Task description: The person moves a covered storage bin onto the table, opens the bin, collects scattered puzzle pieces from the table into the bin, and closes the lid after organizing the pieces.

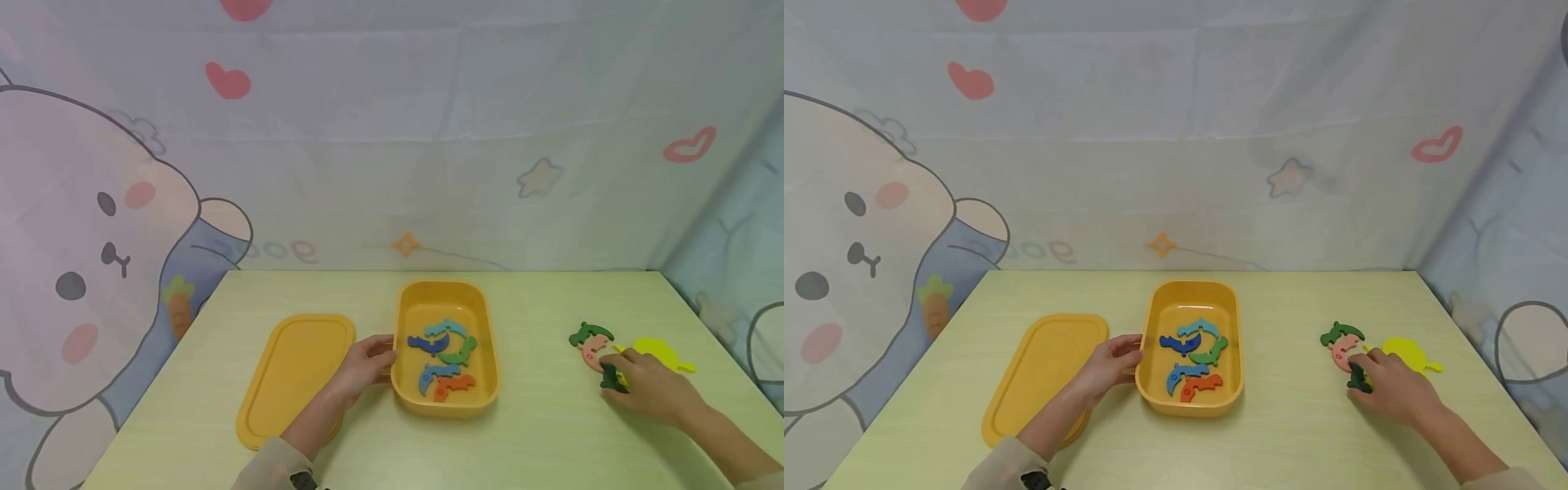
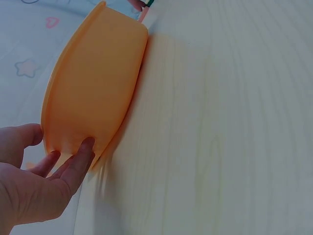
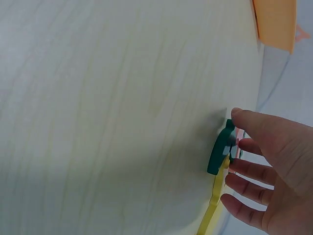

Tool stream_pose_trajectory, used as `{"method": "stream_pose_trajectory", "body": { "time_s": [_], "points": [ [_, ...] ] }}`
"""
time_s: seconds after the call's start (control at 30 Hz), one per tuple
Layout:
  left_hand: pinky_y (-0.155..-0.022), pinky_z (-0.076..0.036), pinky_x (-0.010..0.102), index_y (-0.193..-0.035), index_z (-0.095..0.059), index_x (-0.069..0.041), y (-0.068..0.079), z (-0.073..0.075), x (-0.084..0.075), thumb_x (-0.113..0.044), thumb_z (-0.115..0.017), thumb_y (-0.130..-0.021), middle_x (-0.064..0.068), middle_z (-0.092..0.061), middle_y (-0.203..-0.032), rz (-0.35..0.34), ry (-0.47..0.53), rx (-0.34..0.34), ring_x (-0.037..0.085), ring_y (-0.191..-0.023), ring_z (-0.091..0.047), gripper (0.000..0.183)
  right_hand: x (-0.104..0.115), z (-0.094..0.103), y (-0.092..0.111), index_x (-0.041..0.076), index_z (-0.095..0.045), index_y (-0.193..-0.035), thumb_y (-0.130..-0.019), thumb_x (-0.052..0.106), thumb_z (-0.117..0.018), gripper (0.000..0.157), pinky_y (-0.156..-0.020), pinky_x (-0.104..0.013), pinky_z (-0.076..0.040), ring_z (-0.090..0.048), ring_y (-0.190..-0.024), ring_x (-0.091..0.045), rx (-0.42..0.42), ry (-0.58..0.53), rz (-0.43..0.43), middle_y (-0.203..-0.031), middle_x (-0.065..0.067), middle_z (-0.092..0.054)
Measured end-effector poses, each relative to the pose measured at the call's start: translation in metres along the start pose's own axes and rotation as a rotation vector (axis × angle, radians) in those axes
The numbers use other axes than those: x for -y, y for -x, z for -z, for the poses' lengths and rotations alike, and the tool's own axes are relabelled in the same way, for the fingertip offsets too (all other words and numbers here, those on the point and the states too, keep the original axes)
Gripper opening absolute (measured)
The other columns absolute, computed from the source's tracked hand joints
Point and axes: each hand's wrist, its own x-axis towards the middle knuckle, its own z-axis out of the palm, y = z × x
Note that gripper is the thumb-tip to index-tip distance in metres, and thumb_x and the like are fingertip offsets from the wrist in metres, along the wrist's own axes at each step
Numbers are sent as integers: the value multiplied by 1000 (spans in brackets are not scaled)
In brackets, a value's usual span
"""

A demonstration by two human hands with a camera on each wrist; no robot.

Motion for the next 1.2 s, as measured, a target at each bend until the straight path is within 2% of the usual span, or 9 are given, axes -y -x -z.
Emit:
{"method": "stream_pose_trajectory", "body": {
  "time_s": [0.2,0.37,0.63,0.9,1.03,1.2],
  "points": [
    [-78,-55,38,-134,-42,1,0,1,1,-15,-53,-93,23,-50,-128,0,4,-1,29,-101,-61,46,1,-2,2,6,-62,-106,-68,28,-78,47,-59,-40,-51,-56,-71,-23,-35,-5,55,-90,-9,-57],
    [-78,-55,39,-134,-41,4,3,1,-4,-12,-52,-93,25,-49,-128,8,6,3,32,-102,-60,45,2,-6,3,6,-59,-110,-66,22,-81,52,-58,-33,-48,-52,-67,-15,-69,-7,98,-89,-7,-55],
    [-77,-55,38,-134,-42,1,-1,1,2,-14,-53,-93,23,-50,-128,5,-1,-6,30,-101,-61,46,5,-10,1,1,-55,-115,-62,12,-81,60,-61,-39,-52,-59,-74,-25,-127,-18,164,-97,-15,-58],
    [-77,-55,37,-134,-42,1,0,0,-1,-14,-52,-93,23,-50,-129,14,-6,-12,31,-100,-62,45,11,-14,-5,1,-58,-114,-55,1,-80,62,-58,-34,-51,-58,-71,-20,-240,-8,281,-98,-14,-58],
    [-77,-55,37,-135,-42,1,0,0,-1,-14,-52,-93,23,-49,-129,13,-9,-11,31,-100,-61,45,15,-16,-8,0,-57,-115,-56,-3,-79,63,-63,-37,-52,-60,-79,-24,-219,-31,299,-99,-13,-58],
    [-78,-55,37,-134,-42,0,-1,0,-1,-14,-52,-93,23,-49,-129,19,-13,-13,31,-100,-62,45,21,-17,-11,3,-56,-115,-56,-6,-78,64,-60,-30,-51,-56,-74,-16,-192,-56,295,-98,-8,-57]
  ]
}}
